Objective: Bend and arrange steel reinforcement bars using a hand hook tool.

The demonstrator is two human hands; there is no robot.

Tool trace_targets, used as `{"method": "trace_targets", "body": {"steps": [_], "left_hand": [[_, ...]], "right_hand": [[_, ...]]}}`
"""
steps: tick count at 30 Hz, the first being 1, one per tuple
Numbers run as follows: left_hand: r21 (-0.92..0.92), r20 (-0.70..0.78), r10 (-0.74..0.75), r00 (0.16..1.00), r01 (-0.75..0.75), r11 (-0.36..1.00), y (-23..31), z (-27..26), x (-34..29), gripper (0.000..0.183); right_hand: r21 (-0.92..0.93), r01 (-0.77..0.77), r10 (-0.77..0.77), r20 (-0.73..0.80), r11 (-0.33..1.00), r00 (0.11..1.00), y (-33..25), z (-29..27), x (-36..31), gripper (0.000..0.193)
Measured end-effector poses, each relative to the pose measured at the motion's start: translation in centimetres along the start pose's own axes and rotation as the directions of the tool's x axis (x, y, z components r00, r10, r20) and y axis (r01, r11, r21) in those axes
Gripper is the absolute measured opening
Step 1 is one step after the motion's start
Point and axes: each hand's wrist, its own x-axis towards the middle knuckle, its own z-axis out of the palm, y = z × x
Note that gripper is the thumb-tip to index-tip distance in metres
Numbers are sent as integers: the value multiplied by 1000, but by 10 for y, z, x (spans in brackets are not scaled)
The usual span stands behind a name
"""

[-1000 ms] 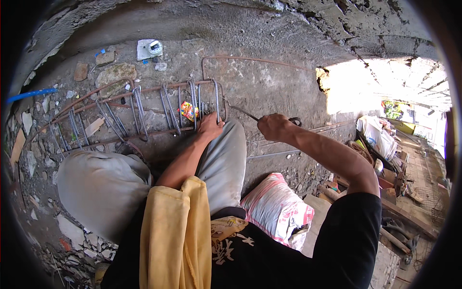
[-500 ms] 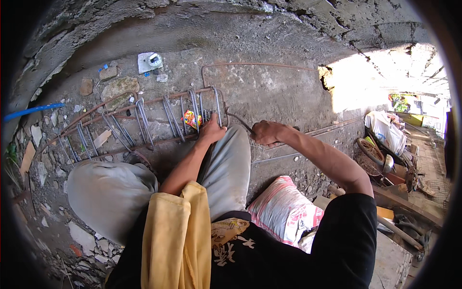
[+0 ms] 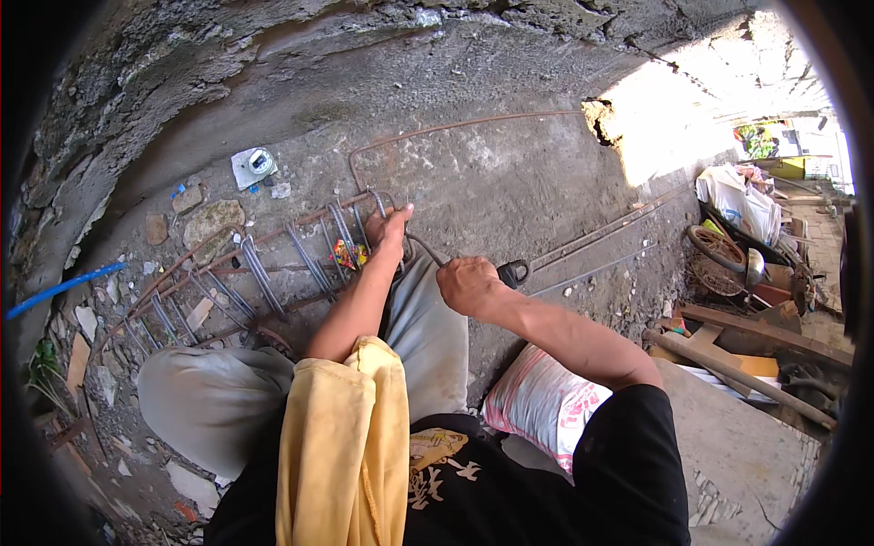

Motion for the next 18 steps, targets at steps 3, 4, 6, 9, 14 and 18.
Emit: {"method": "trace_targets", "body": {"steps": [3,4,6,9,14,18], "left_hand": [[-65,59,120,991,-116,991,-4,2,-10,28],[-148,63,261,963,-250,957,-5,3,-13,33],[140,-2,310,951,-307,941,-5,3,-13,52],[627,-86,346,934,-219,748,4,9,-22,86],[524,26,100,995,-98,846,19,-6,-13,74],[618,-103,166,981,-68,784,21,-9,-13,62]], "right_hand": [[3,-18,18,40,1000,999,-5,-12,-1,25],[-5,-12,12,31,1000,999,-6,-14,0,25],[-16,9,-8,35,1000,999,-7,-15,5,24],[-29,21,-19,56,999,998,-6,-2,4,22],[-49,28,-29,-12,998,1000,-7,2,0,20],[-76,63,-72,-135,995,988,-11,13,1,20]]}}
